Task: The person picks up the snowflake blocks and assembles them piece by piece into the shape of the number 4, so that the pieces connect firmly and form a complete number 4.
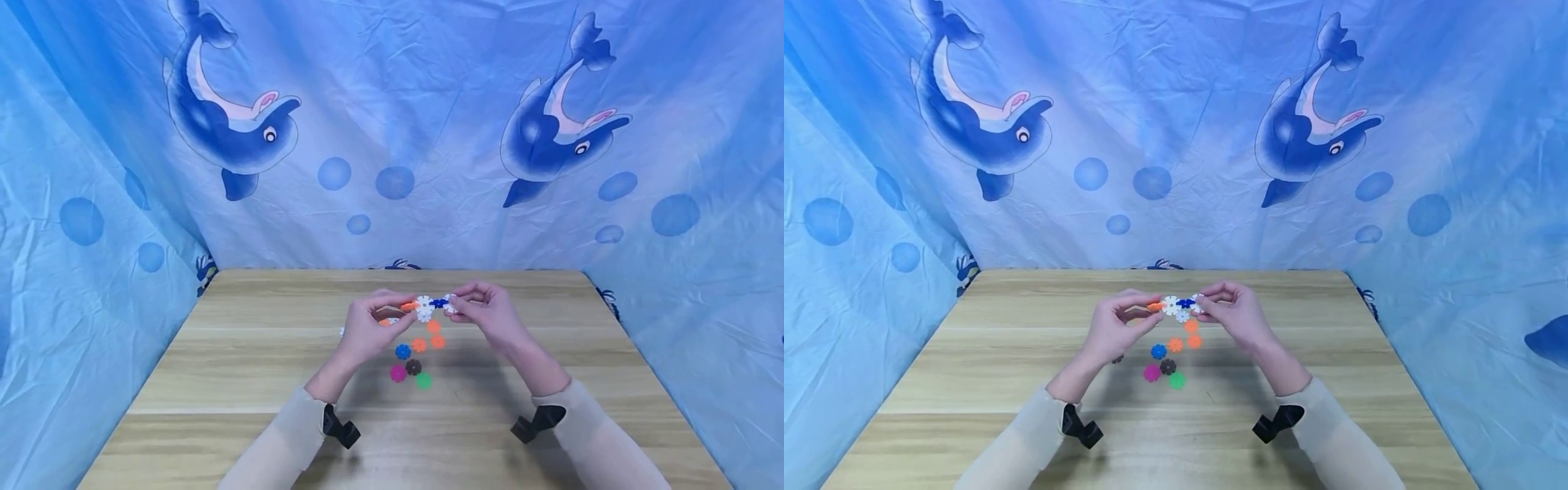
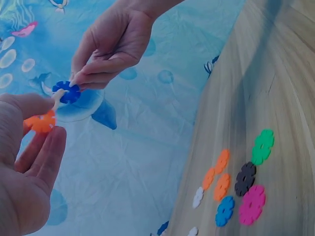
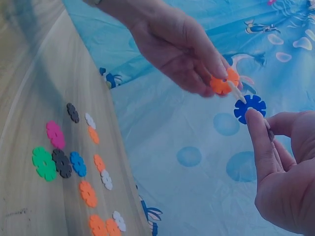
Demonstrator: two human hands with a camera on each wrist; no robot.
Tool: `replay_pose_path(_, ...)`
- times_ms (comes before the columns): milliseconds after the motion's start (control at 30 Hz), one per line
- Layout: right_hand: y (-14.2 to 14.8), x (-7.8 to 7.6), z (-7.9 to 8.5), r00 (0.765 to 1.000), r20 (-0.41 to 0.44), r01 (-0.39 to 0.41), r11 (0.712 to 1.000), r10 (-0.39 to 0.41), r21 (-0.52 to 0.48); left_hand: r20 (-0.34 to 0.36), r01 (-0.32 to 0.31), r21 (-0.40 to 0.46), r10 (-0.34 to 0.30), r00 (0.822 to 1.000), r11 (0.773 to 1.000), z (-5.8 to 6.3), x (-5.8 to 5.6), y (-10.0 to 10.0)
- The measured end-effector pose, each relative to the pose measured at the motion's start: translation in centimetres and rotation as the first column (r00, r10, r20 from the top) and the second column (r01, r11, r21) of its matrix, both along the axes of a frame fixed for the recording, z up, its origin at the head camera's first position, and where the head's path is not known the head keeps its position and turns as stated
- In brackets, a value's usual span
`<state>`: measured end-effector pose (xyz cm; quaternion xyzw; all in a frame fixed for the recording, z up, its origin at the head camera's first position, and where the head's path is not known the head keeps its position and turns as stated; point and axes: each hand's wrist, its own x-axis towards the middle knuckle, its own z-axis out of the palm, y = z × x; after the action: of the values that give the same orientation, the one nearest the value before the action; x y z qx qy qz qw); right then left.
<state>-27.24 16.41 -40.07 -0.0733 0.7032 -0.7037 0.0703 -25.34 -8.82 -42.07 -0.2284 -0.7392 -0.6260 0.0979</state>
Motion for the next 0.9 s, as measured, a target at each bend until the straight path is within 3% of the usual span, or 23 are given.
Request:
replay_pose_path(200,0.5,0.1,0.2,1.000,0.008,-0.007,1.000,0.007,0.021,-0.068,-0.090,-0.070,0.086,0.994,0.993,0.3,0.2,-0.1)
replay_pose_path(400,0.8,-0.2,-0.3,1.000,-0.023,0.002,0.999,-0.001,0.037,-0.033,-0.112,-0.041,0.111,0.993,0.993,0.6,0.5,-0.1)
replay_pose_path(467,0.8,-0.7,-0.7,0.998,-0.062,0.022,0.996,-0.017,0.083,-0.021,-0.118,-0.027,0.117,0.993,0.993,0.9,0.4,-0.3)
replay_pose_path(533,0.9,-1.1,-1.4,0.992,-0.127,0.046,0.980,-0.022,0.192,-0.017,-0.127,-0.020,0.127,0.992,0.992,1.1,0.5,-0.6)
replay_pose_path(600,0.9,-1.5,-2.4,0.980,-0.201,0.085,0.934,-0.014,0.348,-0.017,-0.132,-0.016,0.132,0.991,0.991,1.3,0.5,-0.8)
replay_pose_path(700,0.7,-1.8,-4.0,0.956,-0.287,0.116,0.822,0.060,0.557,-0.021,-0.136,-0.010,0.136,0.991,0.991,1.5,0.6,-1.1)
replay_pose_path(800,0.2,-2.0,-5.4,0.942,-0.303,0.102,0.738,0.144,0.667,-0.027,-0.125,-0.003,0.125,0.992,0.992,1.6,0.7,-1.3)
replay_pose_path(900,-0.3,-2.1,-6.5,0.936,-0.286,0.069,0.690,0.206,0.721,-0.031,-0.115,0.007,0.115,0.993,0.993,1.7,0.7,-1.5)
